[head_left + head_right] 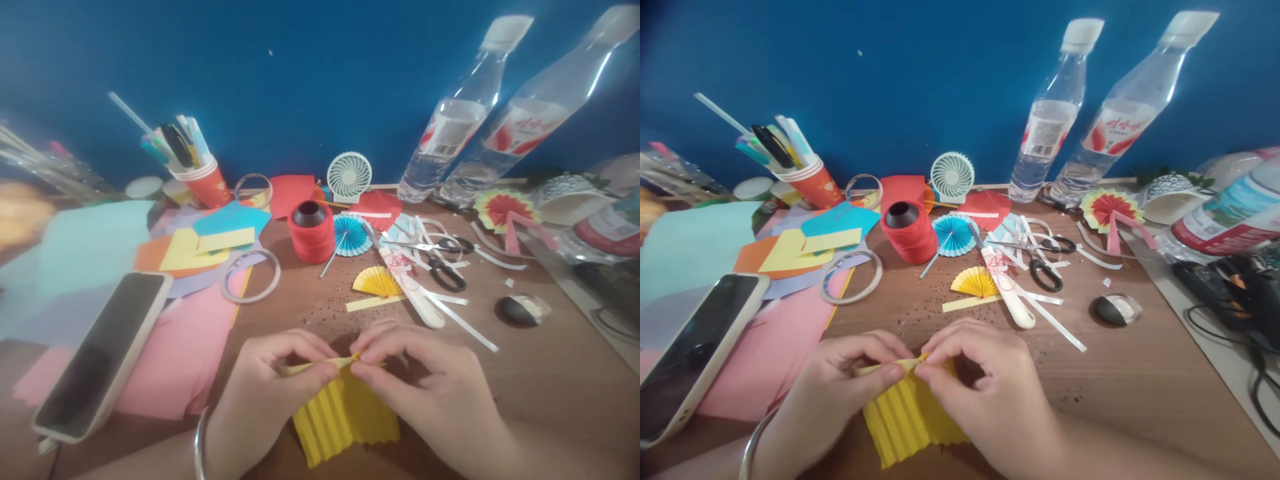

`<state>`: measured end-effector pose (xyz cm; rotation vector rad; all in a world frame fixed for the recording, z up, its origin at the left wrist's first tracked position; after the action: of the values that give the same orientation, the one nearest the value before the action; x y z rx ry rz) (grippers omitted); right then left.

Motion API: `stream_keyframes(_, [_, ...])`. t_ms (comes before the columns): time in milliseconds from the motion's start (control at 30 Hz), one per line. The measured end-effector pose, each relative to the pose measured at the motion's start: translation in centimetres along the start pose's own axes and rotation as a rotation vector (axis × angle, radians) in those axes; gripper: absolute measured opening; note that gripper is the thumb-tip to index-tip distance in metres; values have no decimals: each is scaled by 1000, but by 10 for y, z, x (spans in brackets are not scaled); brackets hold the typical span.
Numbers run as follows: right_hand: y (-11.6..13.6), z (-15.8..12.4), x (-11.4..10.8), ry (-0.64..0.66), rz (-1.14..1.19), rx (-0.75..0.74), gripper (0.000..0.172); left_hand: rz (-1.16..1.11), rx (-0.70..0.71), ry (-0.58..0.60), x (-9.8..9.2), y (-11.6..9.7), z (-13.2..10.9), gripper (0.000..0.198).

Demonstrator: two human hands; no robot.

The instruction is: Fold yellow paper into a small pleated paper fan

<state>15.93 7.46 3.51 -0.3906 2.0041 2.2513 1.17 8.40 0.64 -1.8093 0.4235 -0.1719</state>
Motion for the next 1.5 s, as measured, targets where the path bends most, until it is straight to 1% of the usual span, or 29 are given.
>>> stream_keyframes(67, [0,-1,-1,-27,-5,21,9,36,19,-45,-2,-3,-1,12])
stream_keyframes(133, [-4,-1,-1,-30,10,87,10,65,30,-79,-2,-5,-4,12])
stream_keyframes(233, [-12,-4,3,0,68,215,10,83,27,-112,-3,-6,-8,15])
stream_keyframes(300, [-15,-5,6,18,124,266,11,74,21,-119,-3,-5,-10,15])
stream_keyframes(467, [-16,-5,10,26,234,282,13,32,7,-115,-1,-3,-13,16])
stream_keyframes(567, [-18,-5,10,46,240,310,13,4,-12,-77,0,-1,-13,16])
stream_keyframes(700, [-22,-7,12,94,285,391,16,-3,-38,-35,2,2,-14,17])
stream_keyframes(800, [-24,-9,13,84,358,442,18,-24,-53,-23,2,5,-14,17])
stream_keyframes(933, [-27,-9,14,64,430,451,18,-92,-57,8,4,8,-14,18])
stream_keyframes(1167, [-26,-8,14,61,453,435,17,-173,-64,36,7,8,-15,19])
stream_keyframes(1233, [-26,-8,14,62,465,428,17,-160,-73,52,8,7,-15,20])
stream_keyframes(1300, [-27,-8,14,79,451,430,15,-130,-79,41,6,6,-14,21])
stream_keyframes(1400, [-29,-6,11,102,386,451,9,-46,-43,14,2,4,-12,20])
stream_keyframes(1500, [-29,-4,9,103,323,457,6,28,-4,24,1,3,-11,17])
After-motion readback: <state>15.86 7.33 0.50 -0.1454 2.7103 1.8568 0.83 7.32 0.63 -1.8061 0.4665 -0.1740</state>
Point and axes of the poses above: each hand's wrist, its own z-axis towards the middle knuckle, its own x-axis out of the palm, y = z × x, the point moved 7 cm from there along z, towards the middle knuckle, and after that the axes turned 3 degrees about y, right-handed, at the moved point
